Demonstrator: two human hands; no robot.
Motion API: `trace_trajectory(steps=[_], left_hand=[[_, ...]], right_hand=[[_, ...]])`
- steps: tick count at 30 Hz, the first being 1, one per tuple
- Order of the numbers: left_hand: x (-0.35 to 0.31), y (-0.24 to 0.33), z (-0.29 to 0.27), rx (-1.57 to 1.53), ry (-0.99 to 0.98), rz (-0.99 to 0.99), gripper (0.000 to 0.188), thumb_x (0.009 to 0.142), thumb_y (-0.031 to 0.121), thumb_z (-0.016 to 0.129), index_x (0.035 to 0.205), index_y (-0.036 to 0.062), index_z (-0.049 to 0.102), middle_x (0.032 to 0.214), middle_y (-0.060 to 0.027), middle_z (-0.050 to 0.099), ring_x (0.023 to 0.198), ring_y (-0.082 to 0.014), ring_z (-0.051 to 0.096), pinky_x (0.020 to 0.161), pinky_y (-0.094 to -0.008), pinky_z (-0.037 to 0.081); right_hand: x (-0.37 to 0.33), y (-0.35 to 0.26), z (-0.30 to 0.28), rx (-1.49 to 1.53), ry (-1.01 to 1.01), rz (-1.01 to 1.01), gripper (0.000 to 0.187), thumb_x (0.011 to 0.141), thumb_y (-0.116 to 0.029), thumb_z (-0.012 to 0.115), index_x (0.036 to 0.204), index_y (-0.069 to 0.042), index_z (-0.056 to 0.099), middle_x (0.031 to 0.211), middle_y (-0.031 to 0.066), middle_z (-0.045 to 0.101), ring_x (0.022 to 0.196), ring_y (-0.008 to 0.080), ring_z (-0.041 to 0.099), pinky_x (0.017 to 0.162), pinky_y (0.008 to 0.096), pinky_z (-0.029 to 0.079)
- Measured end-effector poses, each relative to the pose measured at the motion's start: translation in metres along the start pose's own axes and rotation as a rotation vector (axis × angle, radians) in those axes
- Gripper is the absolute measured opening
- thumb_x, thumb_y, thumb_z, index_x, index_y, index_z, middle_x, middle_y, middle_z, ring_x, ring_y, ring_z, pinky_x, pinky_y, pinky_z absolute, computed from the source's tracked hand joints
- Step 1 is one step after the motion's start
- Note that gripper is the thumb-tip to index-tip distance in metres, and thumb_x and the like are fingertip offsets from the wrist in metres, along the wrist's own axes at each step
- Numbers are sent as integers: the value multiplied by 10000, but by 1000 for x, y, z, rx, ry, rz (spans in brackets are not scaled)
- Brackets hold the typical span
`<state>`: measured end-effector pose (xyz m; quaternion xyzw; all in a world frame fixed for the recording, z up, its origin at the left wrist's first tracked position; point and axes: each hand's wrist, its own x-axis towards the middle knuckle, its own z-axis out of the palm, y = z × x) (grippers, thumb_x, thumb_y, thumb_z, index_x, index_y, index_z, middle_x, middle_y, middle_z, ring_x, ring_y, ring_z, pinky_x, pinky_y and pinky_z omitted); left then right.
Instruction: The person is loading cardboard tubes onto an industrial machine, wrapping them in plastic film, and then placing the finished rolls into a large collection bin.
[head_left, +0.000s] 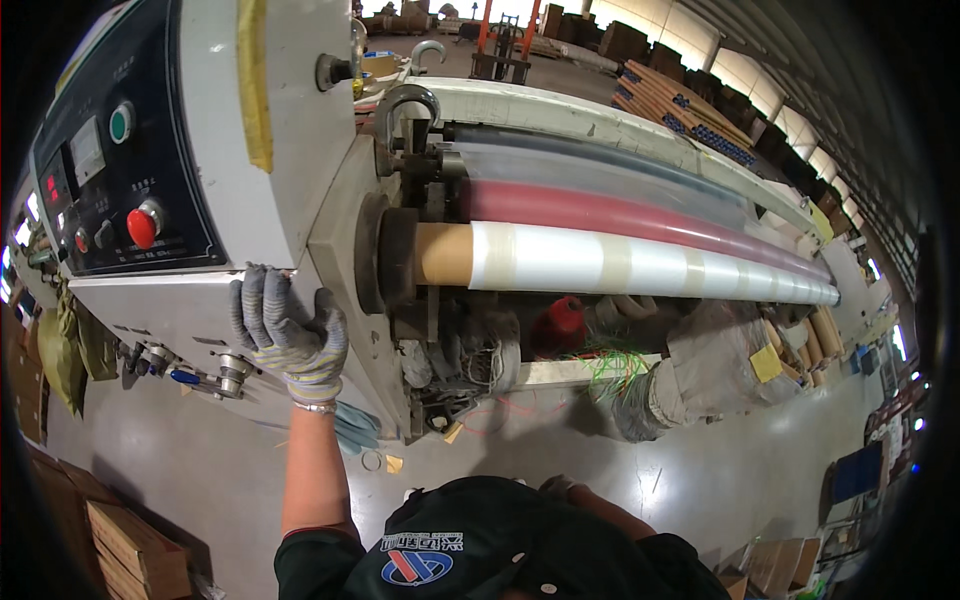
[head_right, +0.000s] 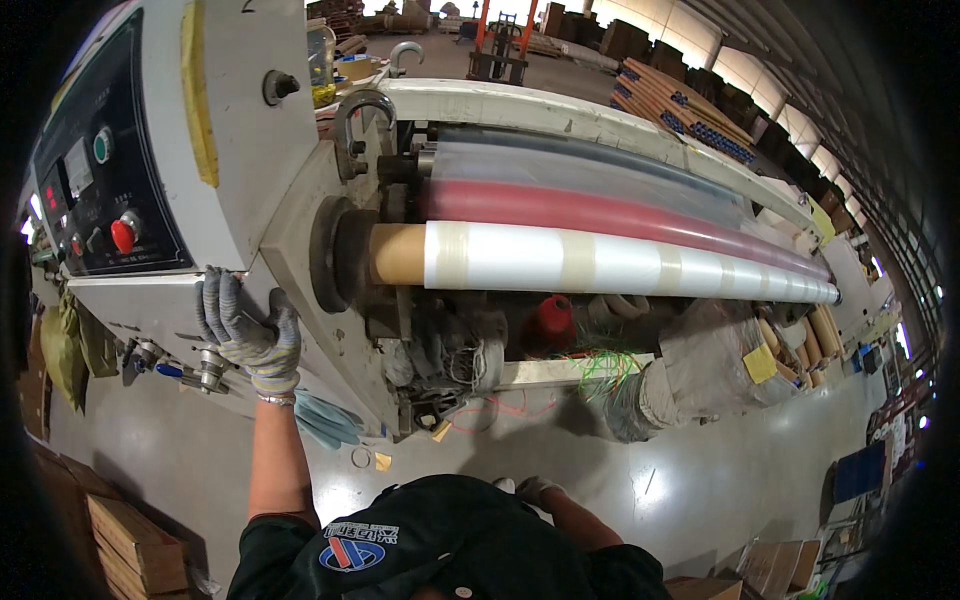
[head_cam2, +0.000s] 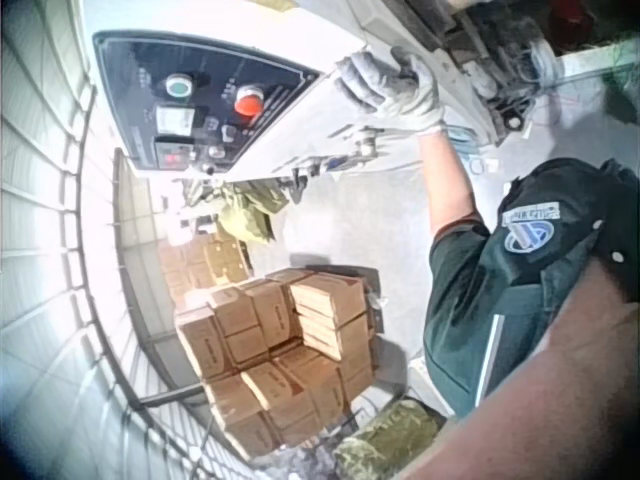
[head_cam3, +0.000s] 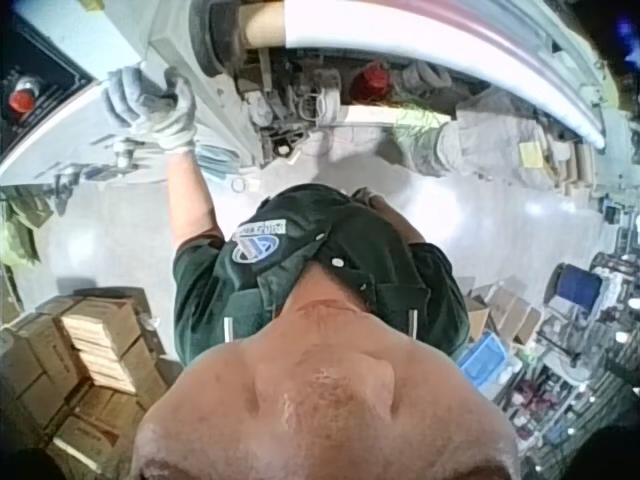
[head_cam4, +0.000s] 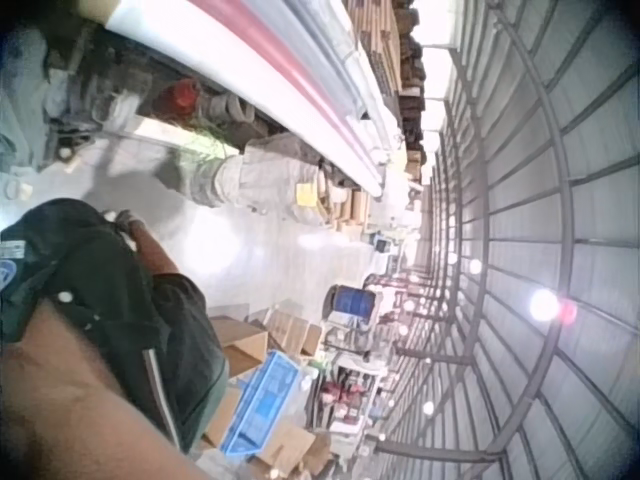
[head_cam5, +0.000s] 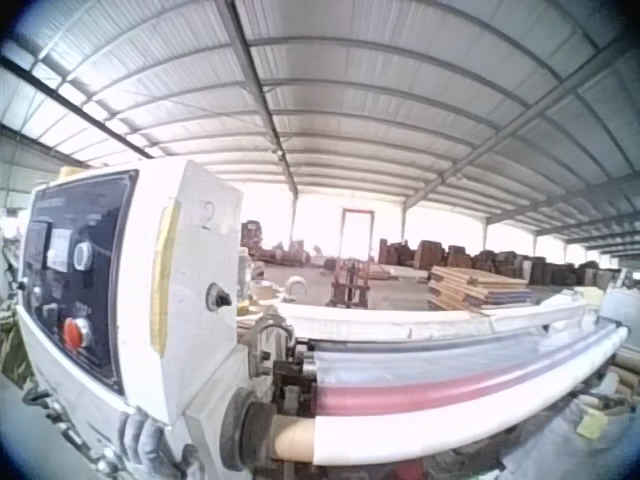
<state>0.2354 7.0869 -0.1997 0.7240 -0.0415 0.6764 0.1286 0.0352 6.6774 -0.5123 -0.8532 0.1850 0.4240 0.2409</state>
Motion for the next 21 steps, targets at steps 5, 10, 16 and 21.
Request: trace_trajectory(steps=[5,10,16,21], left_hand=[[2,-4,-13,-91,-83,12,524,663,130,630,1164,60,495,1188,-148,507,1132,-345,465,965,-459,339],[-14,-52,-53,-207,-120,-43,481,707,88,585,1174,17,491,1250,-217,461,1158,-395,440,964,-449,366],[-25,-145,-80,33,-64,-309,408,759,120,597,1147,7,541,1215,-188,500,1130,-333,468,933,-411,377],[-66,-220,-99,90,-86,-516,389,785,148,604,1143,11,543,1188,-174,524,1127,-316,477,943,-409,373]], right_hand=[[22,-20,-15,61,12,-126,369,751,-356,620,1018,-104,660,1021,59,647,946,193,591,865,331,435],[9,-121,-52,-244,177,-514,395,807,-373,596,1038,-53,626,1002,124,635,930,201,588,839,314,436],[-85,-301,-79,-66,104,-855,250,821,-258,562,969,-66,624,985,103,627,871,226,607,792,320,463],[-168,-424,-53,-19,-53,-1075,294,834,-252,557,1034,-42,605,1027,129,605,944,255,593,860,345,453]])
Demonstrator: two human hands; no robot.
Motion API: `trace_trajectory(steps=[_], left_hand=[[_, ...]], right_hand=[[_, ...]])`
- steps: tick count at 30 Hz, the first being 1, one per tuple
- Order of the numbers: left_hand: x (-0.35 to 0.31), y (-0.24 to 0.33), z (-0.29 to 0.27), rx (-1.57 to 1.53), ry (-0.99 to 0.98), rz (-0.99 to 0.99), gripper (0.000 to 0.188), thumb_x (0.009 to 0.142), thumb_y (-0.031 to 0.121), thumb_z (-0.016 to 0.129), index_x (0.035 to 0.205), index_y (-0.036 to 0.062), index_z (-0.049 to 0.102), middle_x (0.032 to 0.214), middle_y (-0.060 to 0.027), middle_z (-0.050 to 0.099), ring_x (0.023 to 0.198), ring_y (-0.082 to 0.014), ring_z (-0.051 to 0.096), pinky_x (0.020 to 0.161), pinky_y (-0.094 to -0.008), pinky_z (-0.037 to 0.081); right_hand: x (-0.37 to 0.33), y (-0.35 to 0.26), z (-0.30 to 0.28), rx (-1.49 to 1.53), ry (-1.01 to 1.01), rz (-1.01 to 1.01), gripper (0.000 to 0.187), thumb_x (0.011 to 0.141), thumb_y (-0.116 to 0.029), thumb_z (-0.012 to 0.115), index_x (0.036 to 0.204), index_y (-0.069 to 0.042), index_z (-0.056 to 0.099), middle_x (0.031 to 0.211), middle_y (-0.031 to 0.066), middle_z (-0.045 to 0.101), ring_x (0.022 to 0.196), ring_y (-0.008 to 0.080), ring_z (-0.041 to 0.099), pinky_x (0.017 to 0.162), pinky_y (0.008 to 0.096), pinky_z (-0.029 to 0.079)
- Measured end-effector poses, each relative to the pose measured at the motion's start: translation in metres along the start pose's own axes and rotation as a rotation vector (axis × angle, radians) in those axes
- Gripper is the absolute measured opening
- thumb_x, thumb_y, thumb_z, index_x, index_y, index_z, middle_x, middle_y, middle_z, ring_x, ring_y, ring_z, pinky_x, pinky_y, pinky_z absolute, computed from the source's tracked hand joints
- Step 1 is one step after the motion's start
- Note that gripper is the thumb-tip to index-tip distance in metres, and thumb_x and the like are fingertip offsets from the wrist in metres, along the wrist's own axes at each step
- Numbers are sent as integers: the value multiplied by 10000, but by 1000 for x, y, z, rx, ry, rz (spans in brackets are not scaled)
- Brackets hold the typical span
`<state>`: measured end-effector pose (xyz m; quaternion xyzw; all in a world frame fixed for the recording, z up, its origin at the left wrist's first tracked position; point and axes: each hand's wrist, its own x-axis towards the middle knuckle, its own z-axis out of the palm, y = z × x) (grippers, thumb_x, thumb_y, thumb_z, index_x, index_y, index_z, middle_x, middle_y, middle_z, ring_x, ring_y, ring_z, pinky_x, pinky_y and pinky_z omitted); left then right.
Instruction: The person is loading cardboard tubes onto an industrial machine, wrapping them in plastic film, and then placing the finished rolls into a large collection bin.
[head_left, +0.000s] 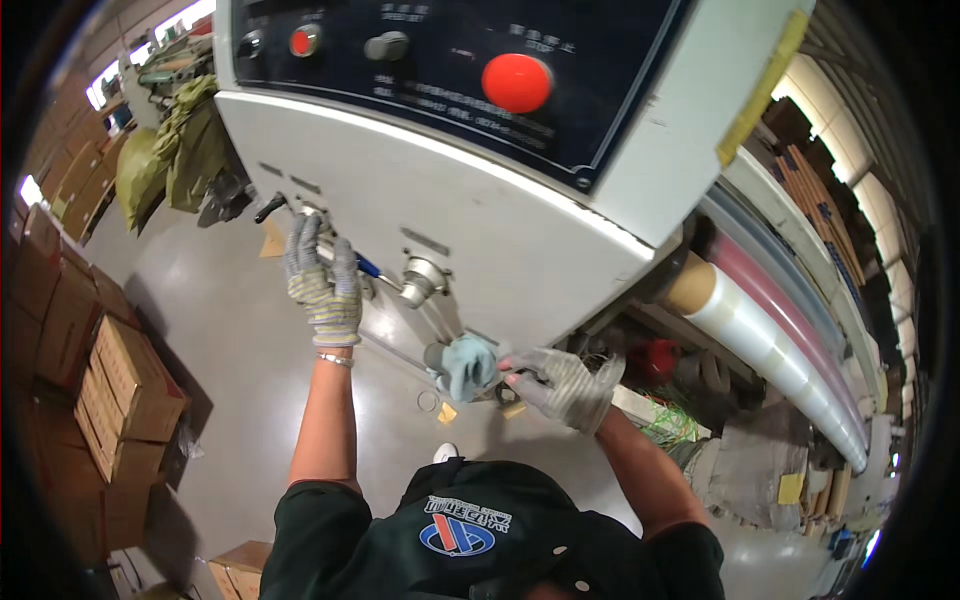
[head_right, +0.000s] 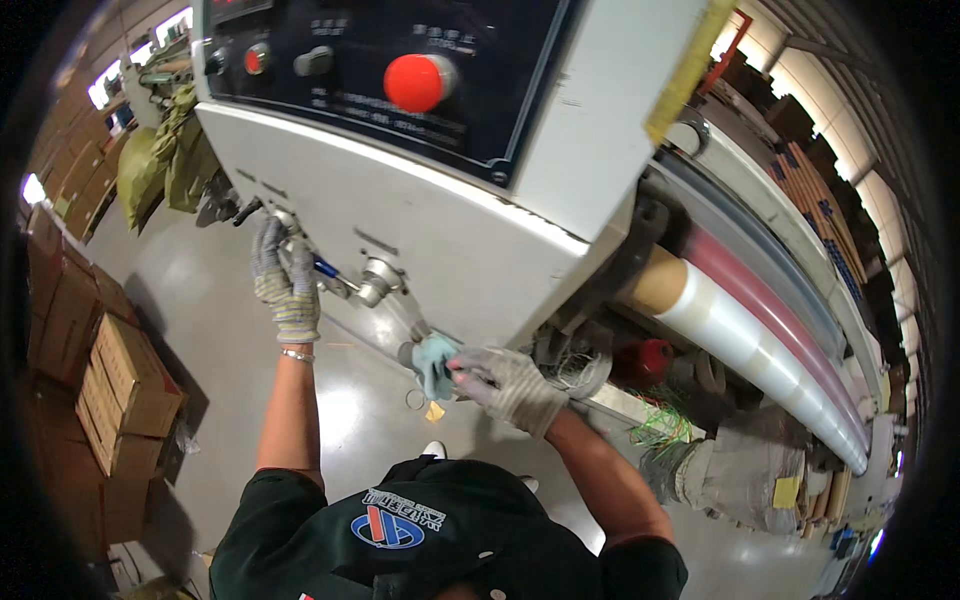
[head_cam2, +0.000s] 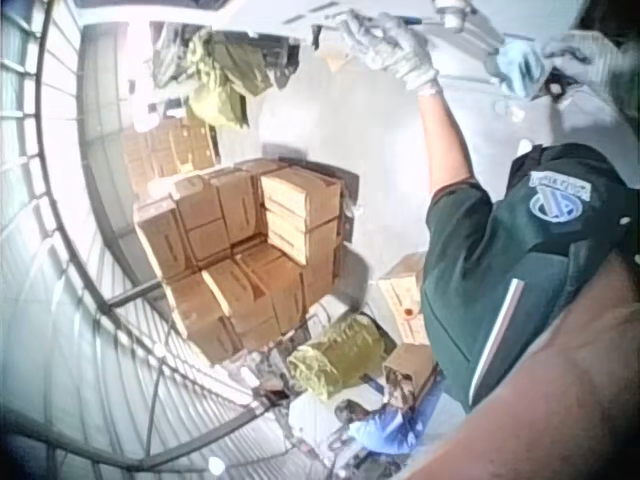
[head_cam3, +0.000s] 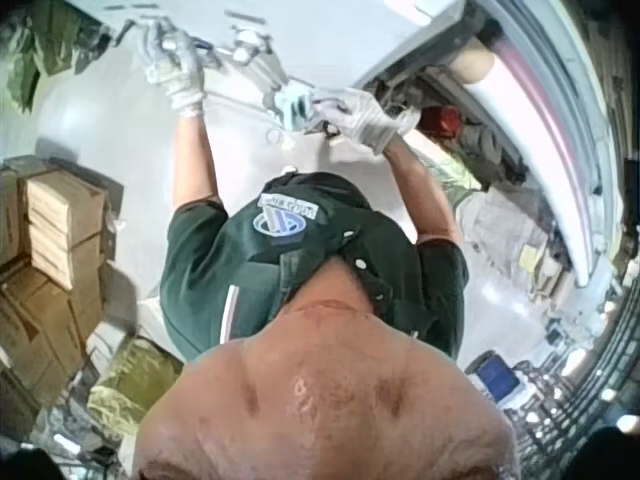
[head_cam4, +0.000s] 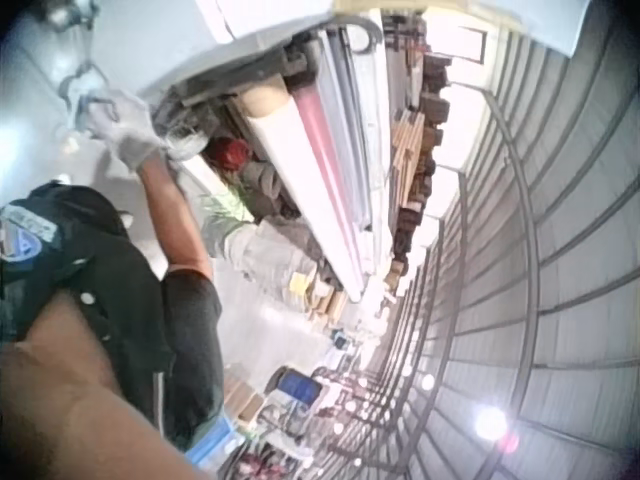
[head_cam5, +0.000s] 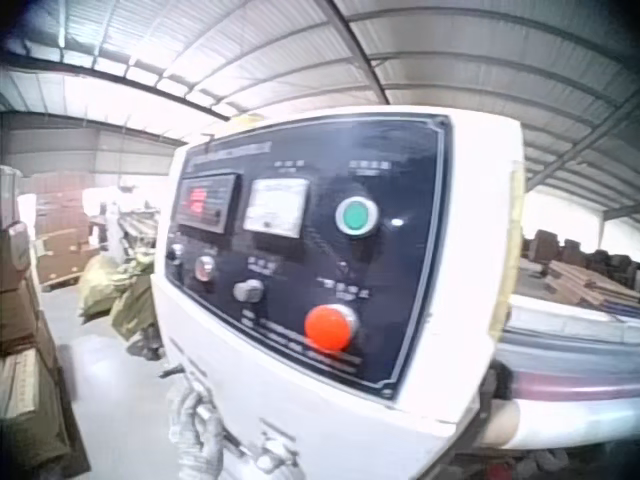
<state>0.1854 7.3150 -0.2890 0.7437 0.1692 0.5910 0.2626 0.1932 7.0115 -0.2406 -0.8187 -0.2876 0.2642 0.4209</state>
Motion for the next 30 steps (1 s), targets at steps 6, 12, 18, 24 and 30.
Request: trace_trajectory(steps=[6,12,18,24,30], left_hand=[[6,-4,-8,-74,-157,-2,347,831,158,564,1146,15,546,1187,-179,526,1118,-327,490,947,-409,372],[3,-19,3,-563,-282,-296,313,916,95,472,1206,-22,505,1149,-132,569,1045,-194,538,891,-325,433],[-3,-54,6,-620,-234,-145,320,922,61,443,1218,-55,480,1191,-136,545,1075,-200,524,940,-327,408],[-4,-62,8,-531,-192,-110,359,908,85,446,1234,-66,458,1246,-154,502,1120,-237,498,960,-351,396],[-4,-71,10,-519,-221,-129,402,905,76,424,1281,-65,396,1303,-167,443,1168,-258,462,988,-370,380]], right_hand=[[67,-52,24,-264,58,-495,353,850,-248,523,1156,-72,519,1167,161,525,1056,330,513,934,390,398],[137,-60,61,-529,391,-861,380,840,-181,486,1203,-68,479,1143,155,519,1072,303,508,865,418,428],[165,-74,86,-739,231,-607,370,838,-187,492,1193,-82,482,1165,123,531,1009,263,562,812,399,463],[175,-83,79,-682,118,-538,189,834,-151,455,992,-76,526,926,133,584,818,314,614,668,419,503],[179,-84,82,-631,167,-538,156,783,-112,522,912,-45,581,883,132,644,794,293,645,654,386,513]])
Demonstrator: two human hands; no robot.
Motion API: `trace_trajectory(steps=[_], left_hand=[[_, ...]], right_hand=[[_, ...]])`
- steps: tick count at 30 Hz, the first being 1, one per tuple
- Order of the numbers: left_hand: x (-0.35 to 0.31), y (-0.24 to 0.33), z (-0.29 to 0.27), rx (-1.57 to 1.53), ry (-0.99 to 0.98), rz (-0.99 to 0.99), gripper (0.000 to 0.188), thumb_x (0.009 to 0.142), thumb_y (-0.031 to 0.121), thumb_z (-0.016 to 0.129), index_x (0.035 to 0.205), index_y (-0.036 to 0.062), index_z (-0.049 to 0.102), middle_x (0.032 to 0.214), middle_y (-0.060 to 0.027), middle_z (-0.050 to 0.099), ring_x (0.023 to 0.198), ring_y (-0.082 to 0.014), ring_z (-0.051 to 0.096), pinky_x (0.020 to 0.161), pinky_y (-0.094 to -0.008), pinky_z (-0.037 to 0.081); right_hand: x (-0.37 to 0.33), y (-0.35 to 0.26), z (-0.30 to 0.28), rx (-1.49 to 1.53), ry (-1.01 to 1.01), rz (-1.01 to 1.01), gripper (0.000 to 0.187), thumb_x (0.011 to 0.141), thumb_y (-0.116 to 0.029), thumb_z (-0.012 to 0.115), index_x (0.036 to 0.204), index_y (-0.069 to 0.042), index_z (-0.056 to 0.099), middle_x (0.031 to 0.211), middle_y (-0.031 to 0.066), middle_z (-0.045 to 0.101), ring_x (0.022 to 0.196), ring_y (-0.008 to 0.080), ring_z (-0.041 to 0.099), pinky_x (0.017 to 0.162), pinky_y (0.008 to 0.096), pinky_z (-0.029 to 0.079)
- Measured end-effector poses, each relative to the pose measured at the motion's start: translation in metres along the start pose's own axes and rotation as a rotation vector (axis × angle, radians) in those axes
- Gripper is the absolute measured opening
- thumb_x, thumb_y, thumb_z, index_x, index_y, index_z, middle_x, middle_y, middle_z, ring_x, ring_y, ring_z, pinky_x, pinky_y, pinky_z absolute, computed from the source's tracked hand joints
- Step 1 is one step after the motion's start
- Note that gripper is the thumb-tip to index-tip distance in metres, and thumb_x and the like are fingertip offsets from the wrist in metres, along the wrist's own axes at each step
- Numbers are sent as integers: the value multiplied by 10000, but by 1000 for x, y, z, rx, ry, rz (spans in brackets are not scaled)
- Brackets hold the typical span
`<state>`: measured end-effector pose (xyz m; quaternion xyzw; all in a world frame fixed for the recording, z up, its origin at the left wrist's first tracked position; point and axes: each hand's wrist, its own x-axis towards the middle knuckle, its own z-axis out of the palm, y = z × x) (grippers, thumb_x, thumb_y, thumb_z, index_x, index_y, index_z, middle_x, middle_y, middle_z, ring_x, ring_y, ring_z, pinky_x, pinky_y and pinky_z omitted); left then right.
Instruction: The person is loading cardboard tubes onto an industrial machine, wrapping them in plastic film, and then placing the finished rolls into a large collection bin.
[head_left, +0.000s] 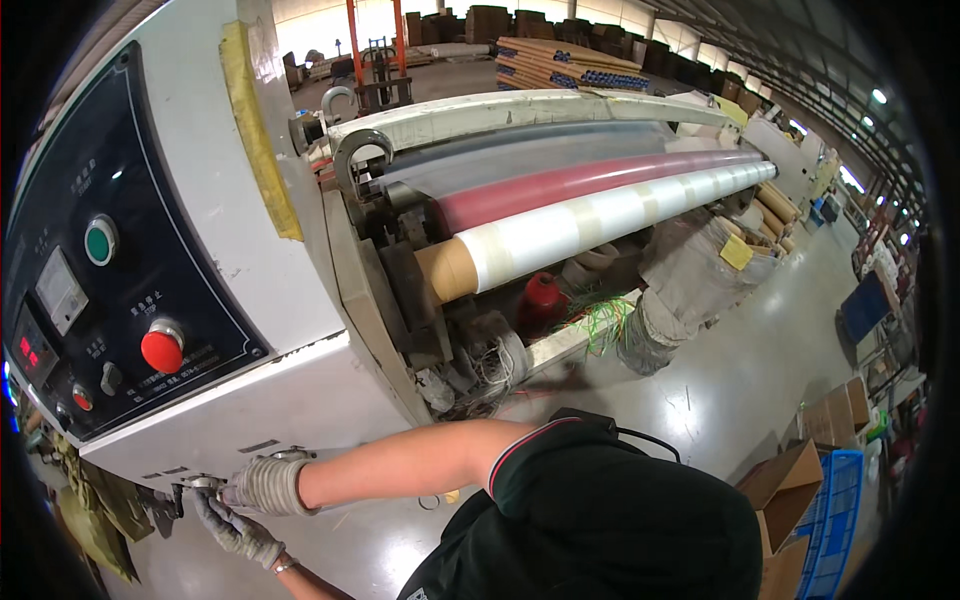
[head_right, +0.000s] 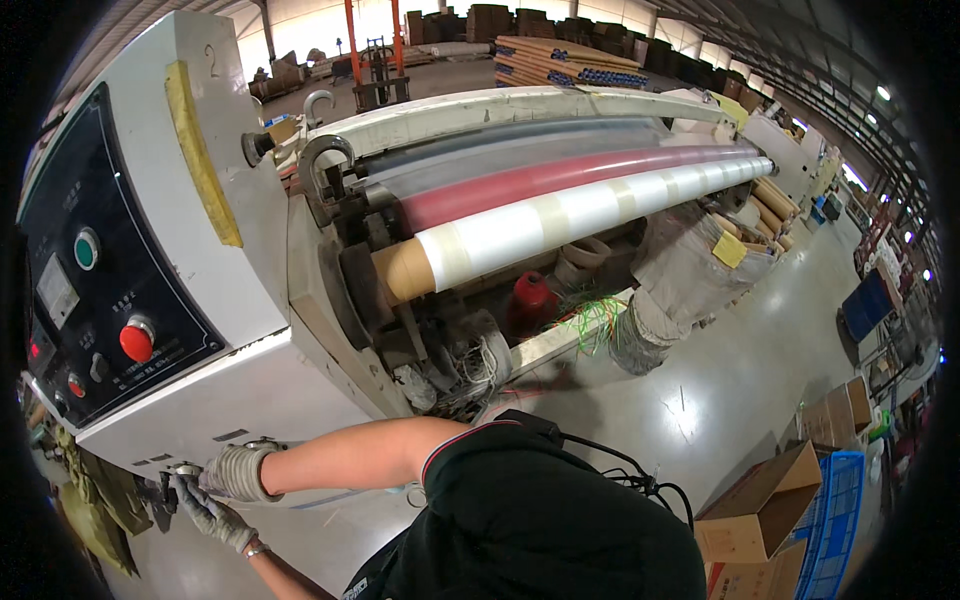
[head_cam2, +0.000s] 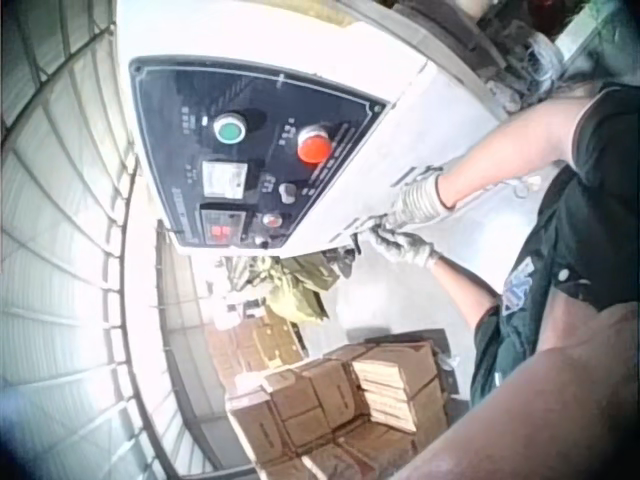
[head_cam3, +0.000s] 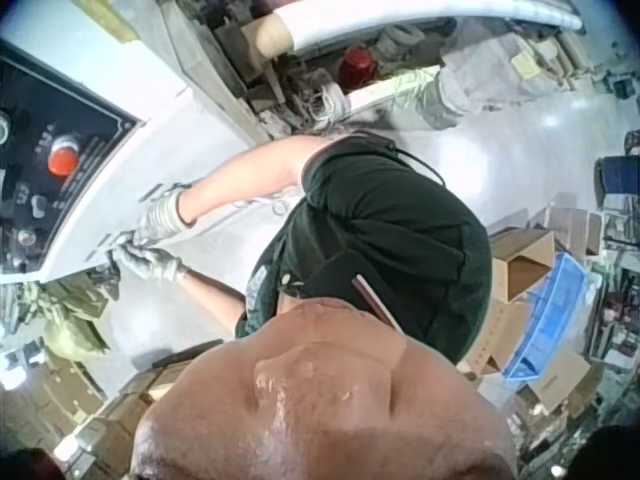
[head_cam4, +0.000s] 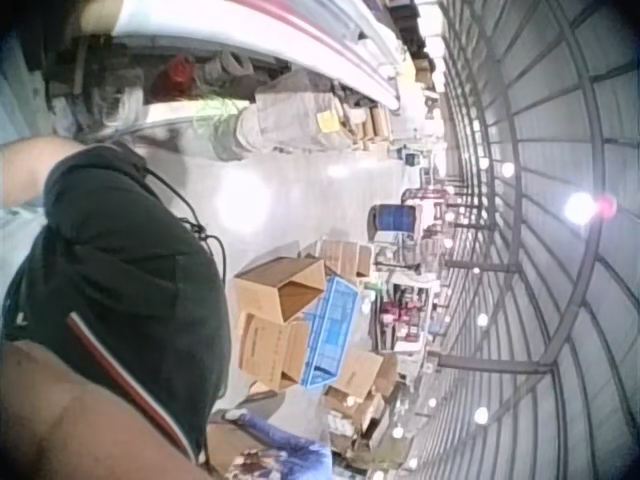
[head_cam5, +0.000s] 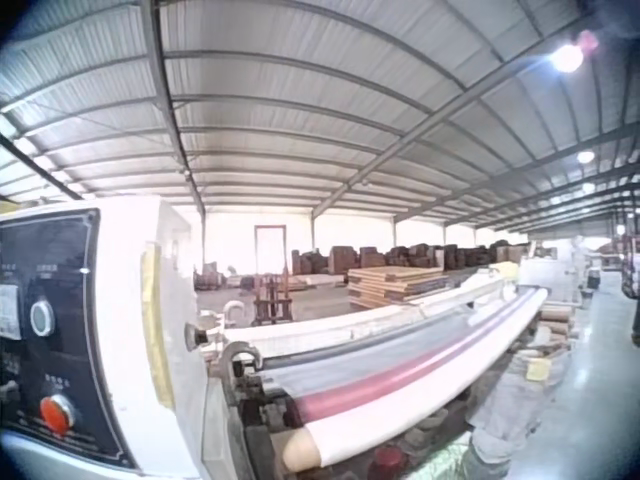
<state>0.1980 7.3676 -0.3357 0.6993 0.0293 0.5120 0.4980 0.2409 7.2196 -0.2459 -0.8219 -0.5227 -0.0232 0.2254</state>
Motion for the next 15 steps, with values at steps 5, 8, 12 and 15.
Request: trace_trajectory(steps=[5,8,12,15], left_hand=[[-1,2,3,-107,17,13,430,901,106,443,1288,-70,380,1308,-164,429,1183,-268,445,1004,-382,364],[-1,-1,2,-65,15,22,441,899,125,450,1286,-72,379,1308,-166,426,1185,-273,443,1014,-386,354],[-2,4,4,-81,30,22,420,902,103,447,1280,-71,388,1297,-168,438,1173,-266,452,1000,-380,370],[-1,5,3,10,46,7,394,904,77,450,1267,-68,406,1283,-166,455,1155,-255,466,987,-372,382]], right_hand=[[0,3,4,-11,41,-36,148,770,-112,531,895,-52,583,851,127,647,775,296,645,644,390,513],[5,9,18,-48,100,-93,142,763,-110,537,883,-56,589,822,125,648,759,298,646,633,392,513],[5,8,16,-19,93,-58,123,757,-109,551,854,-51,598,784,127,650,732,299,648,612,394,513],[6,8,18,28,102,-22,116,756,-114,560,843,-49,600,767,130,652,718,300,649,602,397,513]])
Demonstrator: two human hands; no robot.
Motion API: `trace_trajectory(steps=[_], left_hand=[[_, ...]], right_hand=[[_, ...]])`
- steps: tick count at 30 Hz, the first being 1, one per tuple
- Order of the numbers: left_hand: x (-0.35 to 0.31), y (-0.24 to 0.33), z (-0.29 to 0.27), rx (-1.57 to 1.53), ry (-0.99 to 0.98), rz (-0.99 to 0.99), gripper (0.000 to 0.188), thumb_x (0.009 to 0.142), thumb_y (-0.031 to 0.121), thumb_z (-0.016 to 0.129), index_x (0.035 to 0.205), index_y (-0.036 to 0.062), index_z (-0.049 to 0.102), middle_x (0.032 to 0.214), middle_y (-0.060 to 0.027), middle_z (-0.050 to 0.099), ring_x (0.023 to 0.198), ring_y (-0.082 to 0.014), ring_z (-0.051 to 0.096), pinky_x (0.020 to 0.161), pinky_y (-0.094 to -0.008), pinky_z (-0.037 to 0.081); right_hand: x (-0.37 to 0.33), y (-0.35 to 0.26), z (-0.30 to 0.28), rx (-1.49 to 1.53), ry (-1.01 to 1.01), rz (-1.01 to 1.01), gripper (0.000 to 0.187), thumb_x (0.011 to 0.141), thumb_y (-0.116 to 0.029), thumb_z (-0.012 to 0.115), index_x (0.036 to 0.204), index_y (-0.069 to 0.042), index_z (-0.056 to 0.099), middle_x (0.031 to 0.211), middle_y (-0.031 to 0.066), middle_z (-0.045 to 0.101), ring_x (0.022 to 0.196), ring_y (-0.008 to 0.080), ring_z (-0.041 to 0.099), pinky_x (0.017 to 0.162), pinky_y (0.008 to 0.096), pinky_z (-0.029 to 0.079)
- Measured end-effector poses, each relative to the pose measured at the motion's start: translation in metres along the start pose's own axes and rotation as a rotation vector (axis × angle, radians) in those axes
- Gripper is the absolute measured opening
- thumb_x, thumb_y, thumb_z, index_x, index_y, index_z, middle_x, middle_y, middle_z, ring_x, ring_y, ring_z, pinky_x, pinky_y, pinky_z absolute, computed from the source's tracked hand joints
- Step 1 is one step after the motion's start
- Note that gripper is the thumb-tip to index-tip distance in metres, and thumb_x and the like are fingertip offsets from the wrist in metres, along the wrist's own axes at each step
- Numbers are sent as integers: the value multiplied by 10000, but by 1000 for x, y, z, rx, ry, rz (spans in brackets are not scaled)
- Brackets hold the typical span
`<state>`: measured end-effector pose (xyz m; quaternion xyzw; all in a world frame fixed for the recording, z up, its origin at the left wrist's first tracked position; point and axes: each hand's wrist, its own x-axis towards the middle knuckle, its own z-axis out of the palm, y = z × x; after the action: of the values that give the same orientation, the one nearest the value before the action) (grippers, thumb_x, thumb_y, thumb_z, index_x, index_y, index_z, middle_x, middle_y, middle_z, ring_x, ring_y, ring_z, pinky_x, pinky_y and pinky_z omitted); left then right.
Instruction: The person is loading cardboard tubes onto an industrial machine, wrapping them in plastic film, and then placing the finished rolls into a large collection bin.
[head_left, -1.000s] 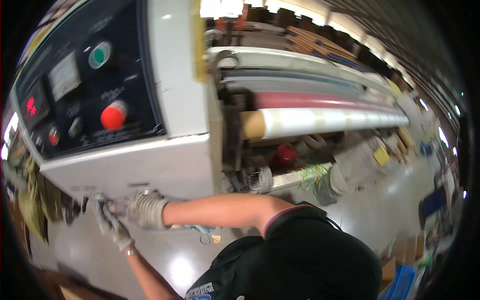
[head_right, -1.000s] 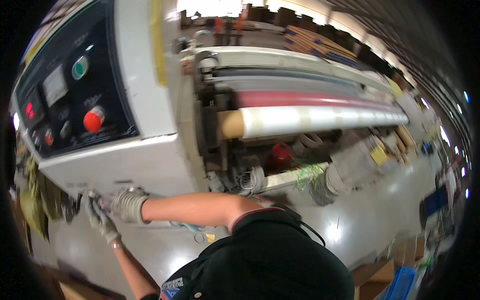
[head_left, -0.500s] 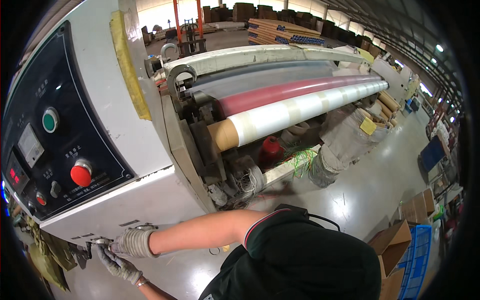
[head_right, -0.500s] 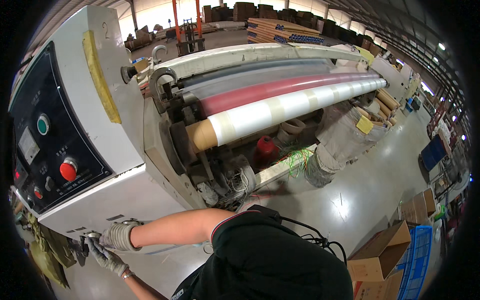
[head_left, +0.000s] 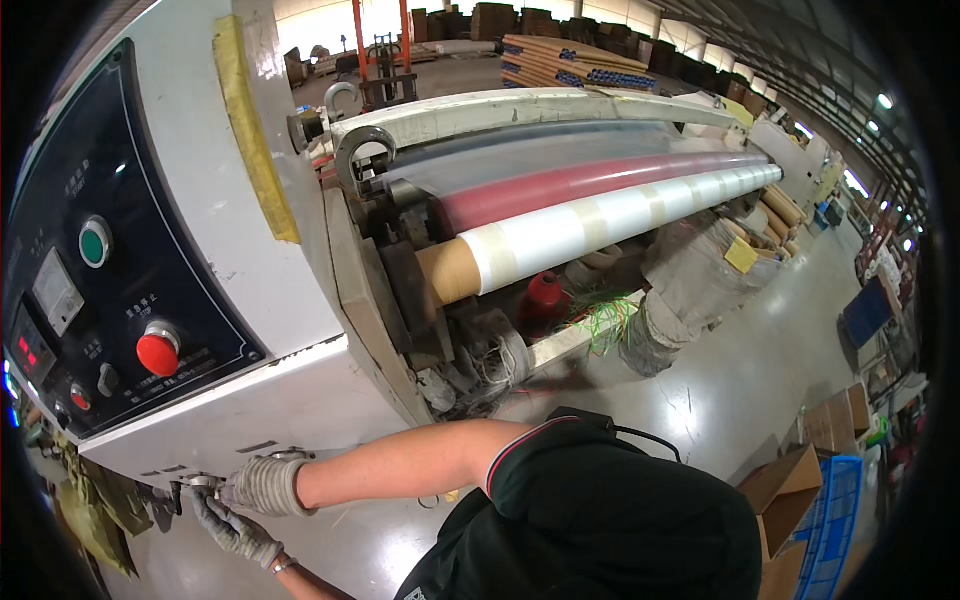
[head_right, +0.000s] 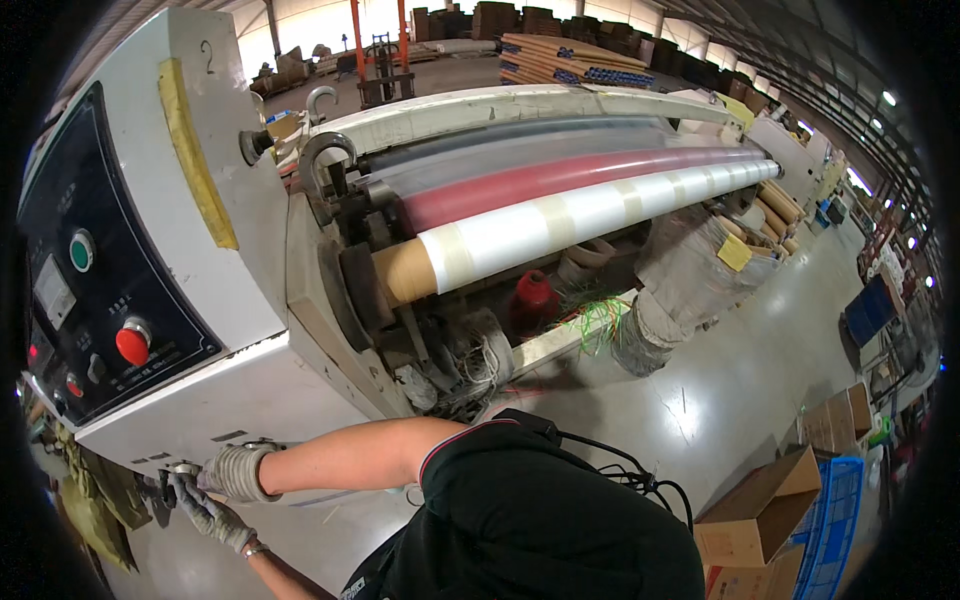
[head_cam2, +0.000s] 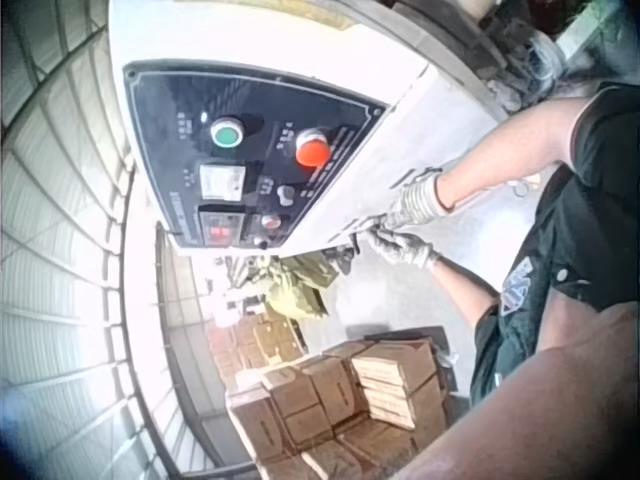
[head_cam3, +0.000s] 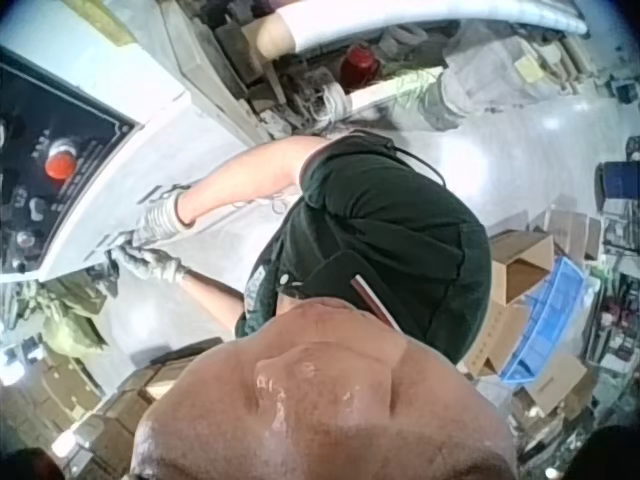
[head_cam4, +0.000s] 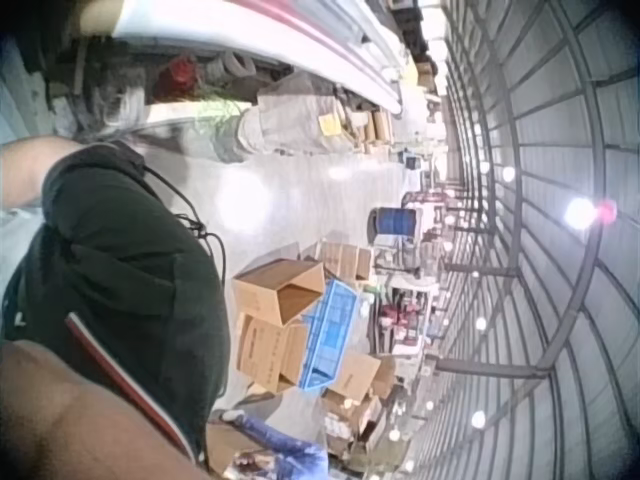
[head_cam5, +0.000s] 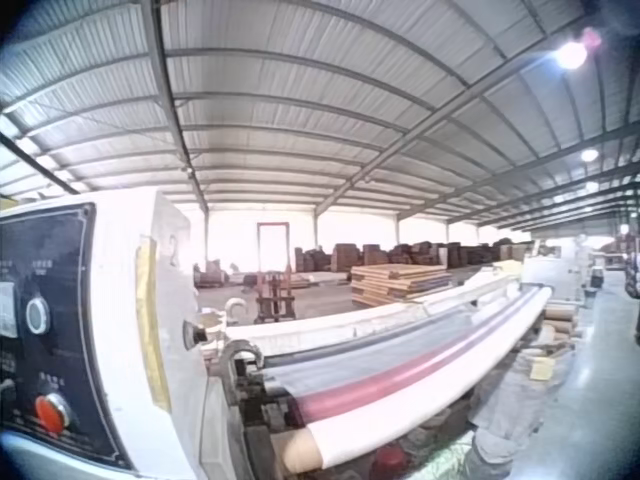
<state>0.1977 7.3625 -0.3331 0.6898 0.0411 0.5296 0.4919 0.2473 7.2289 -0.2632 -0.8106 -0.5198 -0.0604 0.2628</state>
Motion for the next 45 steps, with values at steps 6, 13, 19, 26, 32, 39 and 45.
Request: trace_trajectory(steps=[6,13,19,26,32,39,45], left_hand=[[0,6,3,-40,41,27,342,908,44,445,1232,-67,449,1256,-155,485,1107,-235,501,953,-346,404],[0,8,2,-128,29,-26,327,913,61,454,1214,-69,468,1209,-152,522,1074,-214,518,928,-340,421],[0,22,7,-65,13,-29,330,915,55,443,1221,-68,460,1217,-154,516,1081,-221,515,933,-344,418],[3,-12,-6,-132,-99,52,359,918,69,438,1254,-56,437,1285,-163,460,1128,-252,490,982,-357,385],[70,-28,-29,-32,63,-226,416,937,240,446,1254,-29,454,1224,-134,527,1082,-204,529,964,-321,395],[130,-119,-92,-304,115,-902,498,901,397,480,1237,30,493,1126,-77,574,974,-176,535,906,-309,392],[51,24,5,718,484,-69,403,897,338,509,1081,-19,538,1069,-131,573,964,-243,534,833,-338,420]], right_hand=[[-2,-5,-19,40,-153,20,159,806,-121,501,944,-52,538,893,118,611,789,291,632,639,384,512],[5,-17,-32,-153,-193,-60,166,796,-147,519,906,-27,552,812,136,638,700,272,648,553,380,508],[9,-10,-5,-204,-158,-31,164,784,-147,532,896,-29,553,745,128,639,667,264,649,521,370,500],[8,-13,-16,-156,-224,-38,201,759,-150,559,917,-31,521,745,110,626,634,263,641,511,370,497],[-59,-2,-87,-46,-74,-37,273,840,-229,485,1019,-26,522,874,135,602,660,272,619,571,419,499],[-149,27,-136,-74,-324,-23,329,856,-264,474,1108,-57,522,1103,125,509,706,269,603,592,398,500],[-270,132,-339,17,261,-8,386,839,-312,576,1115,-46,532,1000,124,594,855,234,610,731,343,487]])
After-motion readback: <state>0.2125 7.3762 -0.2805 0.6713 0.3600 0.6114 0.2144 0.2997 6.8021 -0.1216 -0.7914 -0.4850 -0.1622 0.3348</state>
